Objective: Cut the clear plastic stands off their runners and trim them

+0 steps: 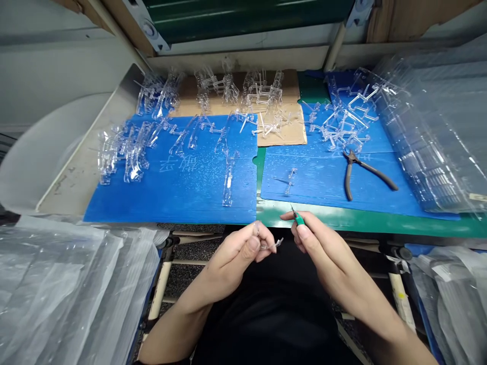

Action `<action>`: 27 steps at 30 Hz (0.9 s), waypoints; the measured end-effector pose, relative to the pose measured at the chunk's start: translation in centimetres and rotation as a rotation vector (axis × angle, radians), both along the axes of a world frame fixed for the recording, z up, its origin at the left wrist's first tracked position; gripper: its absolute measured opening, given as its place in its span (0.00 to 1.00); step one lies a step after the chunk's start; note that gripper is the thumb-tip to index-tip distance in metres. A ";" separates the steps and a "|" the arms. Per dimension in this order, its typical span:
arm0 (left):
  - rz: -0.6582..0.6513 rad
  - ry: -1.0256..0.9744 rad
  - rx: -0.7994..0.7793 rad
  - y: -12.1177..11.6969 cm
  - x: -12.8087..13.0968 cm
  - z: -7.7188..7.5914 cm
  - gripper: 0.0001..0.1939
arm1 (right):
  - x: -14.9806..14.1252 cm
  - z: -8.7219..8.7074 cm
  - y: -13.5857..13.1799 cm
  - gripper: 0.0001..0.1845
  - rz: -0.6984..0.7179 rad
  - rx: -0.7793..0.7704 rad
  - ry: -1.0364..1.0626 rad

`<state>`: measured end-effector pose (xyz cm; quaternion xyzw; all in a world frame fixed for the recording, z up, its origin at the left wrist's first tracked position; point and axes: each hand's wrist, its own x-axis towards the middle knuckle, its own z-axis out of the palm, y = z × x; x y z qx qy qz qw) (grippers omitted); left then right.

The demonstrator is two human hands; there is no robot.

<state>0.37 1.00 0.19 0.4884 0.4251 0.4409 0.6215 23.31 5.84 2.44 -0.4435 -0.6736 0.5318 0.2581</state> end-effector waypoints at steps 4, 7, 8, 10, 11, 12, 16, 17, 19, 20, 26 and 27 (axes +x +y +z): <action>-0.049 -0.022 -0.005 0.0 -0.3 -0.1 0.25 | 0.1 0.0 -0.5 0.14 0.026 0.088 0.052; -0.083 -0.015 -0.013 0.1 -0.3 -0.2 0.25 | -0.3 0.7 -0.4 0.10 0.011 0.203 0.188; -0.094 -0.015 -0.011 0.1 -0.3 -0.2 0.26 | -0.5 0.9 -0.3 0.10 0.006 0.235 0.219; -0.099 -0.011 -0.004 0.1 -0.3 -0.2 0.26 | -0.8 1.1 -0.1 0.09 0.009 0.276 0.242; -0.095 -0.005 -0.005 0.1 -0.3 -0.3 0.26 | -0.8 1.2 0.0 0.08 0.007 0.284 0.234; -0.094 0.003 -0.009 0.0 -0.3 -0.3 0.26 | -0.9 1.1 0.1 0.07 -0.009 0.280 0.216; -0.084 -0.028 -0.044 -0.1 -0.2 -0.4 0.26 | -0.7 0.2 0.1 0.05 -0.060 0.150 0.071; -0.081 -0.060 -0.048 -0.1 -0.2 -0.4 0.26 | -0.7 -0.1 -0.1 0.09 -0.045 0.121 0.028; -0.070 -0.113 -0.044 -0.1 -0.2 -0.2 0.24 | -0.5 -0.7 -0.5 0.16 0.006 0.143 -0.042; -0.068 -0.119 -0.036 -0.1 -0.2 -0.2 0.24 | -0.4 -0.8 -0.7 0.18 0.028 0.189 -0.061; -0.114 0.051 0.054 0.1 -0.7 0.4 0.26 | 0.0 -0.6 -1.4 0.20 0.134 0.502 -0.018; -0.115 0.066 0.059 0.1 -0.8 0.5 0.26 | 0.1 -0.6 -1.4 0.21 0.157 0.523 -0.037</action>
